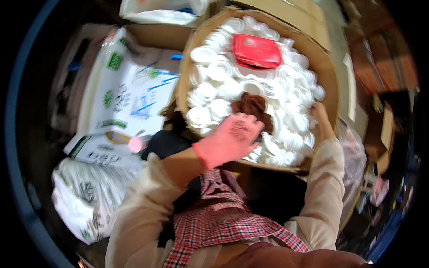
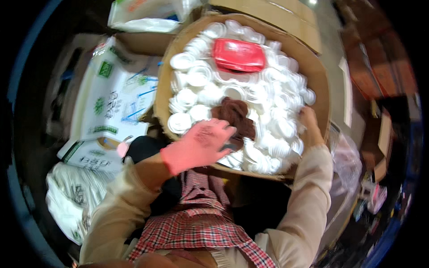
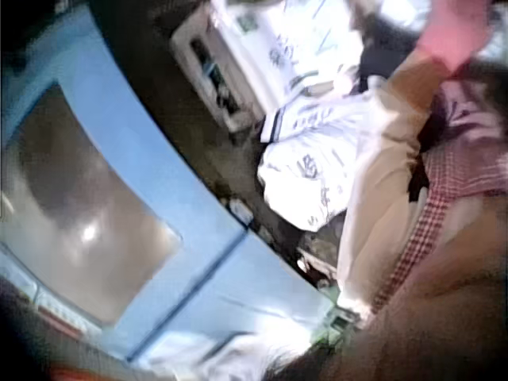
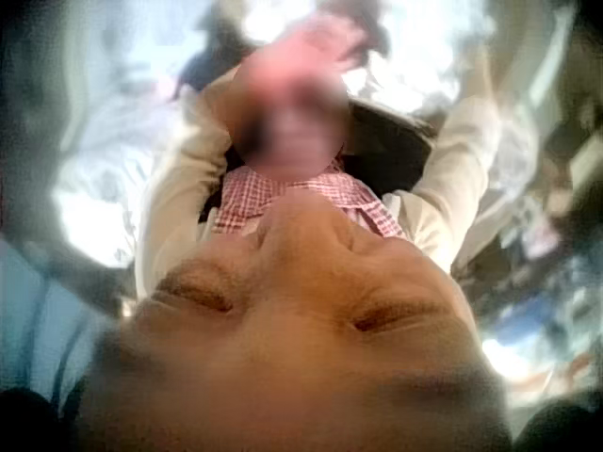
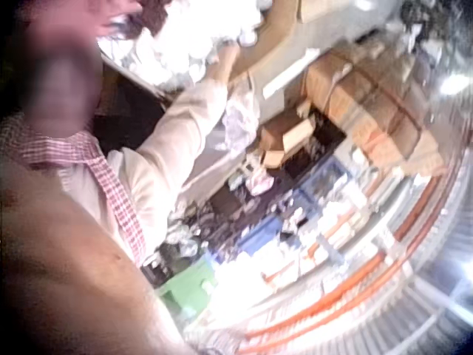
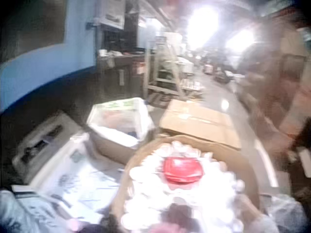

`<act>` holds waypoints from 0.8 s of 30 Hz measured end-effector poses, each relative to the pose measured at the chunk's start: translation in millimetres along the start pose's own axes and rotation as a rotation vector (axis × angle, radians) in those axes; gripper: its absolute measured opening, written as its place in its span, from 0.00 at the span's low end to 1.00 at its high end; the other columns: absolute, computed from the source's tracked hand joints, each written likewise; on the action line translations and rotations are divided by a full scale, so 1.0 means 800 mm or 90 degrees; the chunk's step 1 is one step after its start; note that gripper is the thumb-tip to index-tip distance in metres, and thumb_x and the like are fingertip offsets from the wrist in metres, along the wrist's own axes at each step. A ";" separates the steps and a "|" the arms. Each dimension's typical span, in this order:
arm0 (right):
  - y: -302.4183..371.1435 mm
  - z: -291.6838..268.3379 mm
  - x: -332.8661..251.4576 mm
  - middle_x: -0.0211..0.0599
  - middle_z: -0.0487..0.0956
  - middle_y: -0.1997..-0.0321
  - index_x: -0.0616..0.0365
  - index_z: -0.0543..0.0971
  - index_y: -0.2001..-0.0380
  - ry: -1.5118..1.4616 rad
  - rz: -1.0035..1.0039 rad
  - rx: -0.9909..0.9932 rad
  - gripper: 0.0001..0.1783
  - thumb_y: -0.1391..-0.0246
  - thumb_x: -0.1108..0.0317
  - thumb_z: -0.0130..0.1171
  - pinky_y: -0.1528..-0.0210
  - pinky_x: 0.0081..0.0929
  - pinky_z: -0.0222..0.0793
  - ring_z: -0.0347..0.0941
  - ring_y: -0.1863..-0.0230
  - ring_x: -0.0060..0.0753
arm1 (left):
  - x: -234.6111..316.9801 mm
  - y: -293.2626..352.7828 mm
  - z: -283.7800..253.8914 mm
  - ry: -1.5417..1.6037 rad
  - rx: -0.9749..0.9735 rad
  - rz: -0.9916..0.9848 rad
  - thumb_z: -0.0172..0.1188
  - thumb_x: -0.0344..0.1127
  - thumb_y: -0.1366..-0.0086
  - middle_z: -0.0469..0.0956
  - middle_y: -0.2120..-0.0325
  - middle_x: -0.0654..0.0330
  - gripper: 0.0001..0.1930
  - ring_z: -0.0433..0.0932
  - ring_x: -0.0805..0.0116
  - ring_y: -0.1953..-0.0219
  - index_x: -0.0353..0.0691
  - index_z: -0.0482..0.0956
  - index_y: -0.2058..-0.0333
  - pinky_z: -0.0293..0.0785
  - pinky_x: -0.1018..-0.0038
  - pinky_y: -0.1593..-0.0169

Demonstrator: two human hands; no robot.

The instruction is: The person repeatedly picks white plastic bowls and blue lids from a cardboard box, wipes the rim of each bowl with a brown cloth, and screws the lid onto the bowl. The assembled units are placed into a nearby bin. The process is repeated continuously throughout the clip.

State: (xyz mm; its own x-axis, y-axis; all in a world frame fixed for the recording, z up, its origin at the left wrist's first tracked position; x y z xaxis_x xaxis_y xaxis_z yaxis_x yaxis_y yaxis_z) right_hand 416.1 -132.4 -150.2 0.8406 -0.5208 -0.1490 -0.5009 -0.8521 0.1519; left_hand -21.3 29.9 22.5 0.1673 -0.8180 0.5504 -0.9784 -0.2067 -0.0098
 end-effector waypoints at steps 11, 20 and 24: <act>0.038 0.039 0.078 0.56 0.79 0.58 0.60 0.79 0.61 0.185 0.375 -0.102 0.13 0.50 0.69 0.53 0.57 0.45 0.73 0.76 0.56 0.56 | 0.004 0.008 0.011 -0.085 0.056 0.039 0.61 0.49 0.44 0.72 0.67 0.57 0.19 0.73 0.61 0.63 0.41 0.73 0.62 0.68 0.67 0.61; 0.123 -0.103 -0.327 0.43 0.77 0.58 0.58 0.75 0.57 -0.160 -0.103 0.132 0.19 0.55 0.82 0.58 0.65 0.34 0.70 0.76 0.63 0.44 | 0.007 0.035 -0.007 -0.075 0.141 0.037 0.59 0.51 0.44 0.71 0.65 0.56 0.21 0.72 0.59 0.60 0.40 0.72 0.61 0.68 0.62 0.57; 0.222 -0.056 -0.458 0.50 0.73 0.53 0.63 0.72 0.52 -0.177 -0.316 0.112 0.24 0.55 0.76 0.63 0.50 0.42 0.65 0.69 0.50 0.51 | 0.004 0.066 -0.059 -0.010 0.232 0.073 0.62 0.48 0.45 0.72 0.64 0.54 0.22 0.74 0.55 0.61 0.37 0.73 0.58 0.70 0.63 0.55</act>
State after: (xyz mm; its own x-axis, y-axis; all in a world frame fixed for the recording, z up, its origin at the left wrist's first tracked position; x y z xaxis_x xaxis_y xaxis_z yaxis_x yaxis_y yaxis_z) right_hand 28.2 -90.5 -25.1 0.9095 -0.0329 -0.4144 -0.1088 -0.9809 -0.1611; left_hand -78.5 41.9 63.4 0.0638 -0.8544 0.5157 -0.8835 -0.2887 -0.3689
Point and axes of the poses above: each hand's wrist, its own y-axis away from the middle knuckle, its own z-axis out of the palm, x = y × z, the point moved 5 cm from there along -y, towards the middle knuckle
